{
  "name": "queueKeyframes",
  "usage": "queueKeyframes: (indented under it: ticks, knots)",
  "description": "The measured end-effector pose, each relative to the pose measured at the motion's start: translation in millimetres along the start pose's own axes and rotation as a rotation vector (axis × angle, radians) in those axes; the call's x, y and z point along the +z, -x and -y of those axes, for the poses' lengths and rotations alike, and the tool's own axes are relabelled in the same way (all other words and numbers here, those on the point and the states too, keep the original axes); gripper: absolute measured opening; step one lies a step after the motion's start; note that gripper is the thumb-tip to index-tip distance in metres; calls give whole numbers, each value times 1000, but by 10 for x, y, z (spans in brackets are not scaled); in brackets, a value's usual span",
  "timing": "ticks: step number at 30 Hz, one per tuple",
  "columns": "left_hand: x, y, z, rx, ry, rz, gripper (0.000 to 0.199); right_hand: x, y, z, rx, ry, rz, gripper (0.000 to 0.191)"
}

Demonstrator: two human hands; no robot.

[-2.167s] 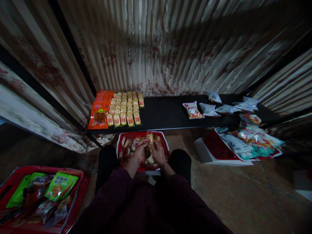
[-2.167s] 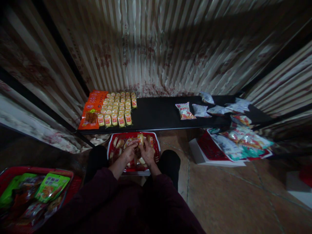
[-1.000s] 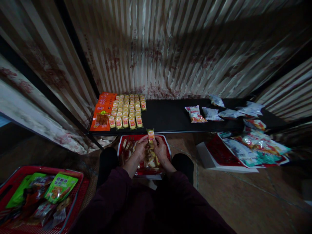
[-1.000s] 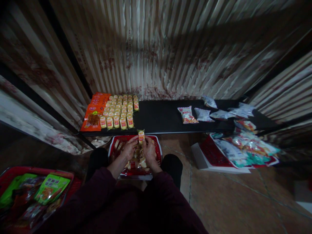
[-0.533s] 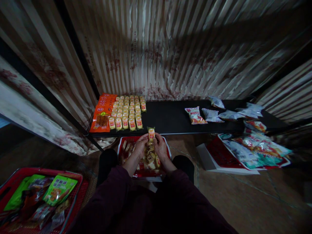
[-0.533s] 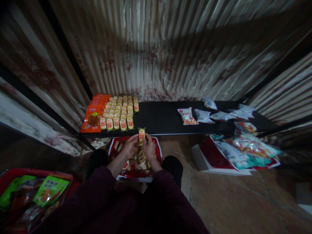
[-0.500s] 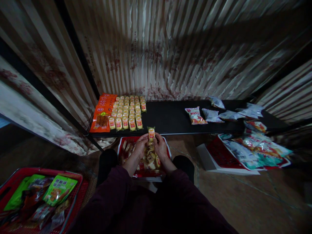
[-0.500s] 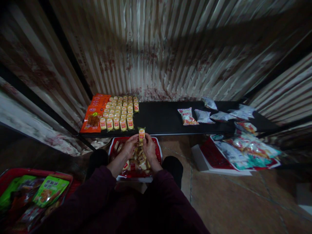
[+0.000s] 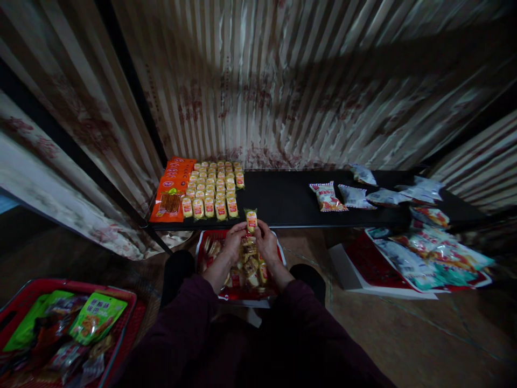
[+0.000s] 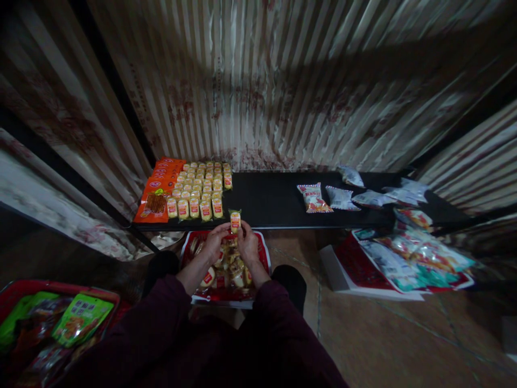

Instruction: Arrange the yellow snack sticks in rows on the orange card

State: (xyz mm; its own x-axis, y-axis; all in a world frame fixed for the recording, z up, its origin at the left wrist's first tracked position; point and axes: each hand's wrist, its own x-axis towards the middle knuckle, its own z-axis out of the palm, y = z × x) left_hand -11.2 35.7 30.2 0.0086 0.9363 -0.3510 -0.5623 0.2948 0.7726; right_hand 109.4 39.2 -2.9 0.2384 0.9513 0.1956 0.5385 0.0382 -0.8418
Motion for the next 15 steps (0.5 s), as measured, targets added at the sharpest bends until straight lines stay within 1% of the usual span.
queueKeyframes:
  ticks: [4, 9, 15]
  knots:
    - [7, -71, -17, 8, -9, -28, 27, 7, -58, 38, -17, -14, 6, 40]
    - [42, -120, -62, 16, -47, -34, 26, 21, -126, 73, -24, -61, -11, 42]
    - [52, -155, -45, 54, -118, -36, 28, 50, -199, 28, -33, -83, -10, 43]
